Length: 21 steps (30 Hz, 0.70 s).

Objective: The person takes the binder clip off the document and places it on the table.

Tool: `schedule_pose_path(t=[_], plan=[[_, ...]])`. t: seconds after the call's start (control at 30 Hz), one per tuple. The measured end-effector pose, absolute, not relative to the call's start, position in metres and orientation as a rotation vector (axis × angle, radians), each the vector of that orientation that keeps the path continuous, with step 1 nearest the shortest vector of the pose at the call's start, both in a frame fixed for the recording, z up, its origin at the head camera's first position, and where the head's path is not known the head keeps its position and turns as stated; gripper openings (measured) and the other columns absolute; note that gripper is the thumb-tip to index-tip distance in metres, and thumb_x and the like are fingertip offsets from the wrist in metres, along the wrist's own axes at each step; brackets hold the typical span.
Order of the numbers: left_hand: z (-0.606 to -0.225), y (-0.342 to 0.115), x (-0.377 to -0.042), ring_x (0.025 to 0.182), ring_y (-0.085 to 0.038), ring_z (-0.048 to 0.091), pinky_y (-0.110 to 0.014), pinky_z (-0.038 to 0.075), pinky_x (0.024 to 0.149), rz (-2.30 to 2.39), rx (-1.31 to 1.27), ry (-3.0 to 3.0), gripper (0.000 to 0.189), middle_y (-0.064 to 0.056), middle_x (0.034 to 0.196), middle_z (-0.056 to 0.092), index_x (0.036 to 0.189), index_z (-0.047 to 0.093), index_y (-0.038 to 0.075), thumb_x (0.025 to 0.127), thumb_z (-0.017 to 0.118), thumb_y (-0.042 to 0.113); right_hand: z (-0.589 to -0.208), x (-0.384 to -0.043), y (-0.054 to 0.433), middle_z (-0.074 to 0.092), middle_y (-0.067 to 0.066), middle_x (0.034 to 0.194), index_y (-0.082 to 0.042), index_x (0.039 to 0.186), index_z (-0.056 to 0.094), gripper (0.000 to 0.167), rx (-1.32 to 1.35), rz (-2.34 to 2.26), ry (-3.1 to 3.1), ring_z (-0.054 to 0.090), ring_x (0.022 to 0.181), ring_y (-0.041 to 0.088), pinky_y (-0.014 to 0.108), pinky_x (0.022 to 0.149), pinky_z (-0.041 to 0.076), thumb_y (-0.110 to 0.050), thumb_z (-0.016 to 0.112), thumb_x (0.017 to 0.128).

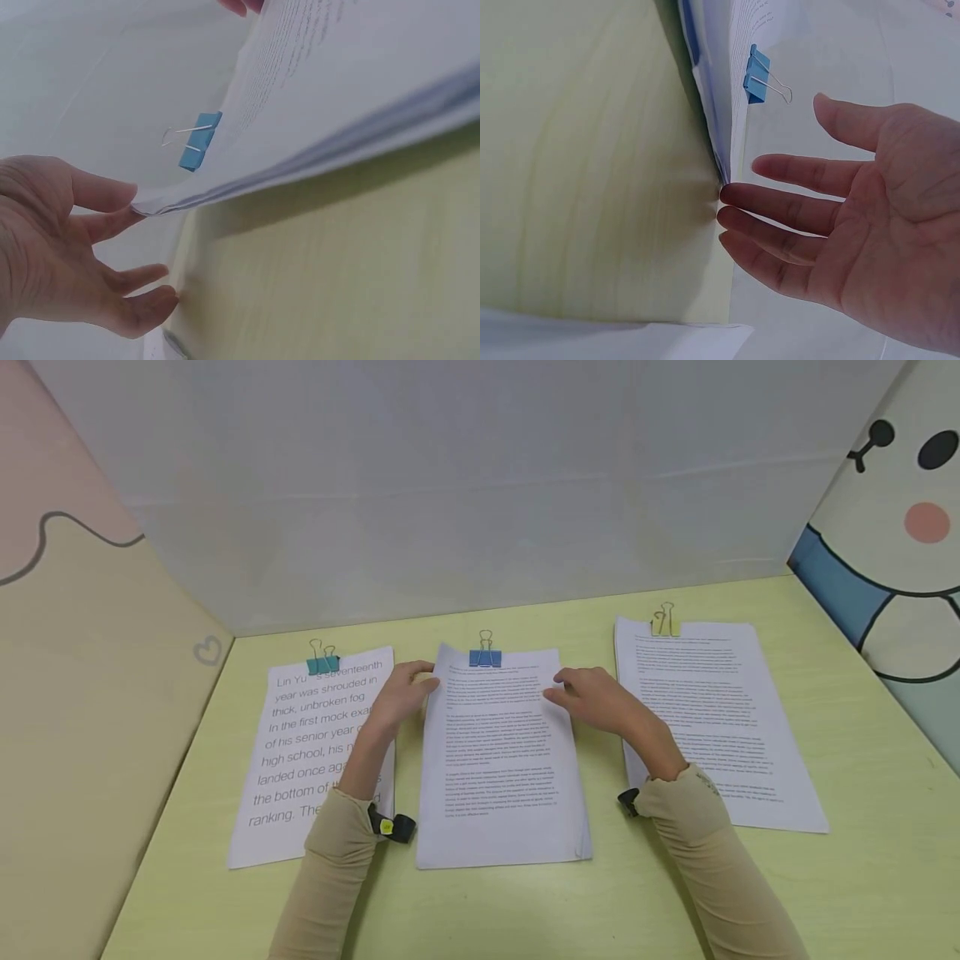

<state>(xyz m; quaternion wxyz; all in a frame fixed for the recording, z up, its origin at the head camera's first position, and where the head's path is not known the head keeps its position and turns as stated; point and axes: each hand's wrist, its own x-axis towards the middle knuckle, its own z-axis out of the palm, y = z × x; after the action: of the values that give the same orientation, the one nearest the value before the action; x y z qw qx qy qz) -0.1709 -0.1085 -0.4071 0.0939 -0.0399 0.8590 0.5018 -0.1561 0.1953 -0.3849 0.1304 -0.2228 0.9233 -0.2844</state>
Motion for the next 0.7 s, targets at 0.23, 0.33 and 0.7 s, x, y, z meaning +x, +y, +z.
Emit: schedule_pose_path(t=[0.23, 0.33, 0.7], plan=[[-0.4044, -0.1085, -0.1683, 0.142, -0.037, 0.043, -0.053, 0.037, 0.113, 1.517, -0.138, 2.492, 0.040, -0.020, 0.152, 0.050, 0.139, 0.063, 0.003, 0.101, 0.060, 0.017, -0.3864, -0.1565, 0.1956, 0.066, 0.030, 0.126, 0.012, 0.129, 0.062, 0.044, -0.654, -0.813, 2.688, 0.063, 0.118, 0.044, 0.059, 0.097, 0.049, -0.025, 0.056, 0.108], [-0.4039, -0.1072, -0.1683, 0.135, -0.036, 0.051, -0.049, 0.044, 0.107, 1.540, -0.147, 2.415, 0.044, -0.021, 0.151, 0.051, 0.143, 0.059, 0.004, 0.102, 0.061, 0.019, -0.3871, -0.1568, 0.1956, 0.066, 0.029, 0.125, 0.012, 0.129, 0.062, 0.043, -0.658, -0.812, 2.689, 0.064, 0.117, 0.044, 0.059, 0.097, 0.049, -0.025, 0.056, 0.108], [-0.4126, -0.1023, -0.1697, 0.104, -0.031, 0.064, -0.040, 0.050, 0.091, 1.526, -0.066, 2.383, 0.050, -0.022, 0.129, 0.064, 0.147, 0.050, -0.002, 0.098, 0.058, 0.005, -0.3876, -0.1587, 0.1953, 0.067, 0.028, 0.124, 0.012, 0.129, 0.062, 0.042, -0.661, -0.814, 2.689, 0.065, 0.113, 0.042, 0.058, 0.095, 0.050, -0.024, 0.056, 0.108]])
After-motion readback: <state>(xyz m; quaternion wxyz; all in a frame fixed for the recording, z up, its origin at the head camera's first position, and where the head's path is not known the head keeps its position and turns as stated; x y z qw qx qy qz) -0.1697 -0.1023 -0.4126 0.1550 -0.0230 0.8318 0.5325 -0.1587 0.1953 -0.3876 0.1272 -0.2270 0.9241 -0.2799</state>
